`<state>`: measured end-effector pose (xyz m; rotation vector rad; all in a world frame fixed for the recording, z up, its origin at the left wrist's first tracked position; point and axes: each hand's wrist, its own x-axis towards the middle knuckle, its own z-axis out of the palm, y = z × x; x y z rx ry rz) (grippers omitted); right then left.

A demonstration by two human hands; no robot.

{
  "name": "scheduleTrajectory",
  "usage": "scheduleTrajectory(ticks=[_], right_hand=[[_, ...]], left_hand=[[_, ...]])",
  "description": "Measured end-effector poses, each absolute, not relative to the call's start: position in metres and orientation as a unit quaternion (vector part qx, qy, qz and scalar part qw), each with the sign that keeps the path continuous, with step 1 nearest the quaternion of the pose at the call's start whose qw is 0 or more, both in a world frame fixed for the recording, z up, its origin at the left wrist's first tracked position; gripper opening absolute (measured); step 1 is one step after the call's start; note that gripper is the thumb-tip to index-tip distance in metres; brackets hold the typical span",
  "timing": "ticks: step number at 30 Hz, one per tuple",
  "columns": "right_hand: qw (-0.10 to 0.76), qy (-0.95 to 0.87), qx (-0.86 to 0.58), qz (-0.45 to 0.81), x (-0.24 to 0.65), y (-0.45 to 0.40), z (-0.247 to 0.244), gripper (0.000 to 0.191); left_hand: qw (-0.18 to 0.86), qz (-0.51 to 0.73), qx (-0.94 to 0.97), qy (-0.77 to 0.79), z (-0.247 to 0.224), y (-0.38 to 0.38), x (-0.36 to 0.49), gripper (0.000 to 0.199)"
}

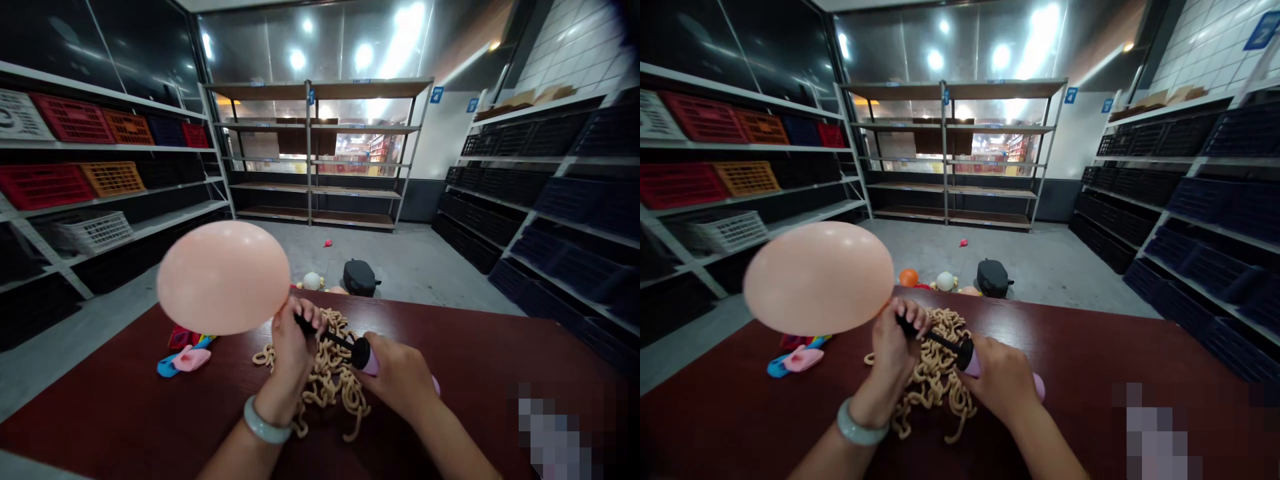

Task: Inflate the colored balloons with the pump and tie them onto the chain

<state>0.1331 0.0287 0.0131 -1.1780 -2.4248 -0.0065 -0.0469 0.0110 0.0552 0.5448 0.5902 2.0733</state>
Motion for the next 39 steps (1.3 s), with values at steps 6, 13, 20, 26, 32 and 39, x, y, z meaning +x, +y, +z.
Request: scheduleTrajectory(ticks=[6, 13, 20, 26, 32, 39], right_hand=[[0.216, -0.880, -0.422, -0.033, 0.142, 0.038, 0.013, 0.038], [0.195, -0.873, -0.447, -0.037, 0.145, 0.040, 0.010, 0.035], [0.195, -0.873, -0.447, 0.013, 0.132, 0.029, 0.012, 0.030], [0.226, -0.872, -0.431, 0.045, 0.124, 0.021, 0.016, 0.035], [0.207, -0.885, -0.415, 0.047, 0.130, 0.026, 0.016, 0.041], [0.188, -0.887, -0.422, 0.026, 0.140, 0.034, 0.013, 0.036]], left_hand=[[0.376, 0.871, 0.215, 0.230, 0.070, 0.009, -0.090, 0.020], [0.401, 0.858, 0.209, 0.245, 0.051, 0.019, -0.056, 0.026], [0.460, 0.812, 0.243, 0.262, 0.024, 0.013, 0.003, 0.026], [0.464, 0.800, 0.269, 0.269, 0.033, 0.010, 0.002, 0.027], [0.419, 0.828, 0.263, 0.265, 0.056, 0.012, -0.054, 0.025], [0.374, 0.858, 0.247, 0.252, 0.068, 0.011, -0.095, 0.025]])
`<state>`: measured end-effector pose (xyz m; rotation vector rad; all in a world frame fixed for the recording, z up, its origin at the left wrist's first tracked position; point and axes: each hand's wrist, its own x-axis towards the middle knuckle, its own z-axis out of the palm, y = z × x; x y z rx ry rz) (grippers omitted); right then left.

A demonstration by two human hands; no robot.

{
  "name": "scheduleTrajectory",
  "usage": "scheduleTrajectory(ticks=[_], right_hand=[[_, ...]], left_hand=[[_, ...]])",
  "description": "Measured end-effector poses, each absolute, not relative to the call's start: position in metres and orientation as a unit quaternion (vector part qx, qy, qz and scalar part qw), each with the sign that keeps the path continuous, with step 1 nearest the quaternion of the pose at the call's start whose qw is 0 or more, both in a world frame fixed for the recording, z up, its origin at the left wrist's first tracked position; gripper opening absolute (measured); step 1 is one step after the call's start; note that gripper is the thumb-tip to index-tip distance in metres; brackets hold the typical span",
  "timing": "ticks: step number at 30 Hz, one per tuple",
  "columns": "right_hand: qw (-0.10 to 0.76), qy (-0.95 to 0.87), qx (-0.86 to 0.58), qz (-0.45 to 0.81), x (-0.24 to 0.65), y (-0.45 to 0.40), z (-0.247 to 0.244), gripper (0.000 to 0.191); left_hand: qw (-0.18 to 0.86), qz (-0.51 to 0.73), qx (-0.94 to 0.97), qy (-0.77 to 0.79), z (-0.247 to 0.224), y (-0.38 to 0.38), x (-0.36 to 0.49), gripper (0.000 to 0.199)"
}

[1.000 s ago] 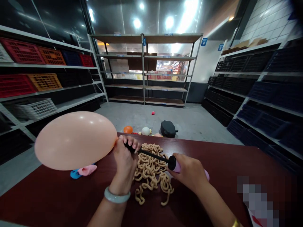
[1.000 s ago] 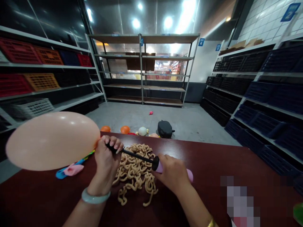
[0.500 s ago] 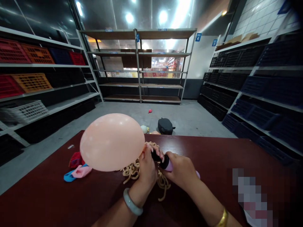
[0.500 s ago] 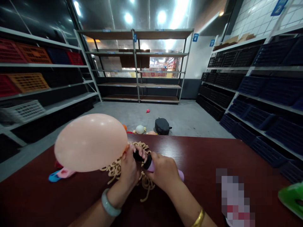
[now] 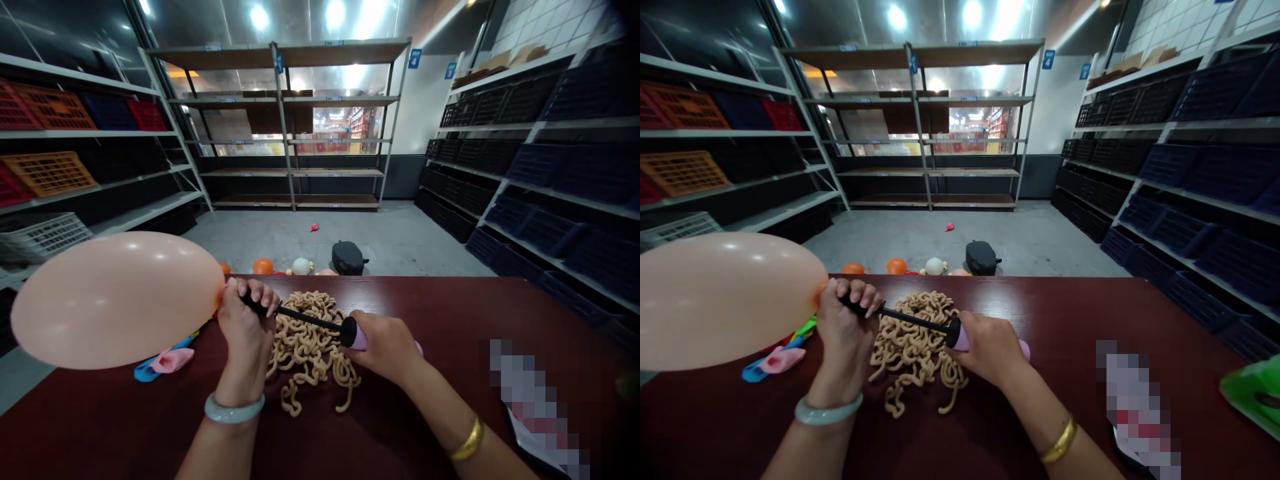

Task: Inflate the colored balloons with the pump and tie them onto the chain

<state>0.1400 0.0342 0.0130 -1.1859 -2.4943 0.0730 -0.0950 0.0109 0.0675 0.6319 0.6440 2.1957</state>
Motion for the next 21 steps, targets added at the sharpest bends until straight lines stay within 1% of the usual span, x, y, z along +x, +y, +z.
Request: scheduleTrajectory(ticks=[6, 14, 21], right_hand=[[0.178, -0.878, -0.444, 0.016, 0.140, 0.032, 0.012, 0.037], [0.182, -0.873, -0.452, 0.031, 0.134, 0.025, 0.015, 0.033], [0.198, -0.876, -0.437, 0.042, 0.133, 0.024, 0.017, 0.034]], left_hand=[[0.395, 0.844, 0.246, 0.266, 0.051, 0.019, -0.055, 0.028], [0.499, 0.783, 0.265, 0.260, 0.024, 0.012, 0.008, 0.030], [0.490, 0.790, 0.263, 0.258, 0.029, 0.009, 0.006, 0.028]])
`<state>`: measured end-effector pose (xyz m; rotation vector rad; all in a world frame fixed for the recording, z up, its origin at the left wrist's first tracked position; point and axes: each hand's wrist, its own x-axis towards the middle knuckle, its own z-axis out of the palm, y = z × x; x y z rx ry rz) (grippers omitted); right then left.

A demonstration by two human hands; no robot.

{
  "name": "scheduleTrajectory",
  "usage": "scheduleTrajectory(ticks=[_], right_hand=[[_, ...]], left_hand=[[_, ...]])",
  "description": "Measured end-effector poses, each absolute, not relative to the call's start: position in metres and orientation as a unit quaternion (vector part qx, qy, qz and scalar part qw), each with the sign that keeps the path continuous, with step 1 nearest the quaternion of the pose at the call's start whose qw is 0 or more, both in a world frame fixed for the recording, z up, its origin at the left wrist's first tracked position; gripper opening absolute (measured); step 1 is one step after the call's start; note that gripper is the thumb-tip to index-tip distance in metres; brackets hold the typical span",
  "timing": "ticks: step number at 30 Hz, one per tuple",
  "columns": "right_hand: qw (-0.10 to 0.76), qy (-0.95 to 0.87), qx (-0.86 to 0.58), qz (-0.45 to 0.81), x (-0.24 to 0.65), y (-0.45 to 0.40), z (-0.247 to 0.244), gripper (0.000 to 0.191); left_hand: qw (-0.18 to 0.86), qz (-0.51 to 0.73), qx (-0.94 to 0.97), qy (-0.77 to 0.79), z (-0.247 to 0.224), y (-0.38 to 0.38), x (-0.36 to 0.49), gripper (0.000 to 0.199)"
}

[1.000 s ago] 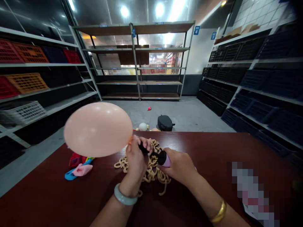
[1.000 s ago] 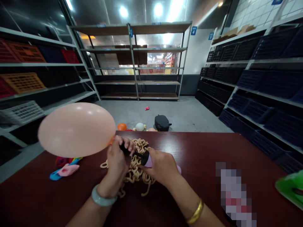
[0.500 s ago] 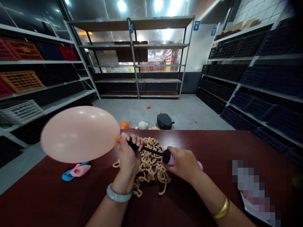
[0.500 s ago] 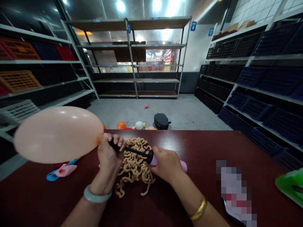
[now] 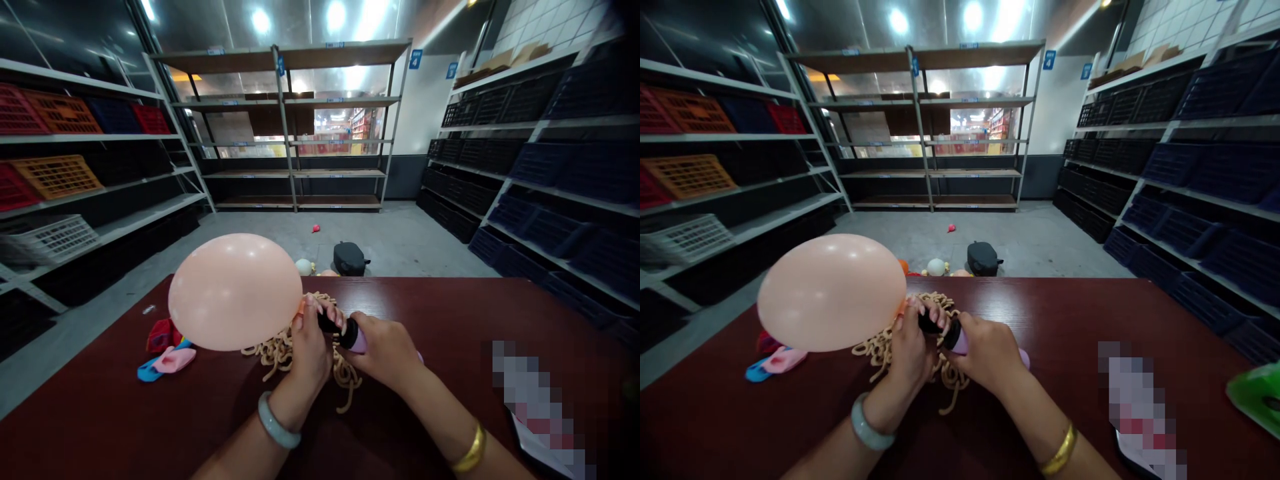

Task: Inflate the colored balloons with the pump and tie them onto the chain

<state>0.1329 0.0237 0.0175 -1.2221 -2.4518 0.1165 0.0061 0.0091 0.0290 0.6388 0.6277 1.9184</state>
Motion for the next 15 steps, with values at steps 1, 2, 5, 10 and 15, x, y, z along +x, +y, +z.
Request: scheduleTrajectory(ticks=[1, 2, 5, 10, 15], right_hand=[[0.200, -0.877, -0.435, 0.043, 0.133, 0.024, 0.018, 0.034], [0.201, -0.878, -0.433, 0.044, 0.133, 0.024, 0.018, 0.035], [0.196, -0.882, -0.427, 0.043, 0.133, 0.026, 0.018, 0.037], [0.179, -0.885, -0.428, 0.039, 0.140, 0.030, 0.019, 0.034], [0.156, -0.884, -0.438, 0.039, 0.142, 0.032, 0.019, 0.032]], left_hand=[[0.486, 0.791, 0.265, 0.261, 0.031, 0.010, 0.002, 0.028], [0.479, 0.794, 0.266, 0.264, 0.034, 0.010, -0.004, 0.029], [0.442, 0.815, 0.264, 0.266, 0.046, 0.011, -0.032, 0.029], [0.369, 0.854, 0.257, 0.262, 0.063, 0.013, -0.083, 0.027], [0.374, 0.857, 0.223, 0.275, 0.056, 0.020, -0.079, 0.035]])
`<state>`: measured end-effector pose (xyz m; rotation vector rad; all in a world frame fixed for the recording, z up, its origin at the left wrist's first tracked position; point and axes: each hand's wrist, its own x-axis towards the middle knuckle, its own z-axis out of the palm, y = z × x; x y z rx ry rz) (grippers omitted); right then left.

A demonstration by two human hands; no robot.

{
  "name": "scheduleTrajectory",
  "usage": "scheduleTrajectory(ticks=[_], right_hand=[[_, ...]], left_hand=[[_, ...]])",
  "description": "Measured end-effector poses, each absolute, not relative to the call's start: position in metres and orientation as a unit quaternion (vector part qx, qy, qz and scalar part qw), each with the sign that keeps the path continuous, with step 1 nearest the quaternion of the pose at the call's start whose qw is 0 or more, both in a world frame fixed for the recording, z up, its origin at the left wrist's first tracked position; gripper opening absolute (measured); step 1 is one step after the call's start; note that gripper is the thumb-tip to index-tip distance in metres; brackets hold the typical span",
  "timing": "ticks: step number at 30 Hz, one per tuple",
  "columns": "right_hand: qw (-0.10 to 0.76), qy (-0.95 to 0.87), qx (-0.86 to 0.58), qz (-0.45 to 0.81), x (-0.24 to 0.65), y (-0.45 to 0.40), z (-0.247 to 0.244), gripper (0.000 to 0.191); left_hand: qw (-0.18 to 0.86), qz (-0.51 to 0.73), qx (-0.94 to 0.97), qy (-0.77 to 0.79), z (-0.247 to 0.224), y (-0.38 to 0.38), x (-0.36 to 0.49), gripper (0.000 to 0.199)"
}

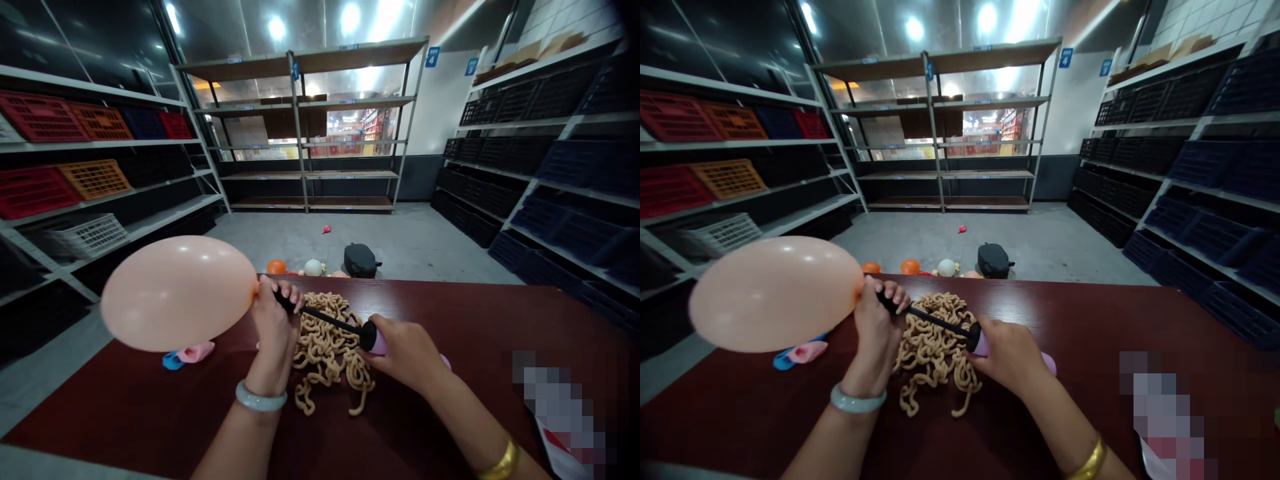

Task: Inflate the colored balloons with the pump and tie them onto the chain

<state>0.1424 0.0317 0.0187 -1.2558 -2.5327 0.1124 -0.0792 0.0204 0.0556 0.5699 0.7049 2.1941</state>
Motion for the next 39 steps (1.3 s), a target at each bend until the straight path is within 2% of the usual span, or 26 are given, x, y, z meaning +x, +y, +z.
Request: scheduleTrajectory(ticks=[10, 14, 19, 29, 39], right_hand=[[0.167, -0.876, -0.452, 0.029, 0.133, 0.024, 0.018, 0.036], [0.179, -0.874, -0.451, 0.030, 0.131, 0.022, 0.020, 0.032], [0.190, -0.875, -0.443, 0.050, 0.128, 0.021, 0.020, 0.032], [0.158, -0.884, -0.437, 0.045, 0.141, 0.027, 0.022, 0.033], [0.155, -0.881, -0.447, 0.015, 0.143, 0.029, 0.021, 0.033]], left_hand=[[0.474, 0.797, 0.256, 0.273, 0.025, 0.015, 0.002, 0.032], [0.479, 0.797, 0.249, 0.272, 0.024, 0.012, 0.014, 0.031], [0.474, 0.800, 0.248, 0.272, 0.028, 0.016, -0.001, 0.032], [0.379, 0.854, 0.244, 0.260, 0.058, 0.022, -0.095, 0.028], [0.448, 0.823, 0.233, 0.259, 0.034, 0.026, -0.038, 0.031]])
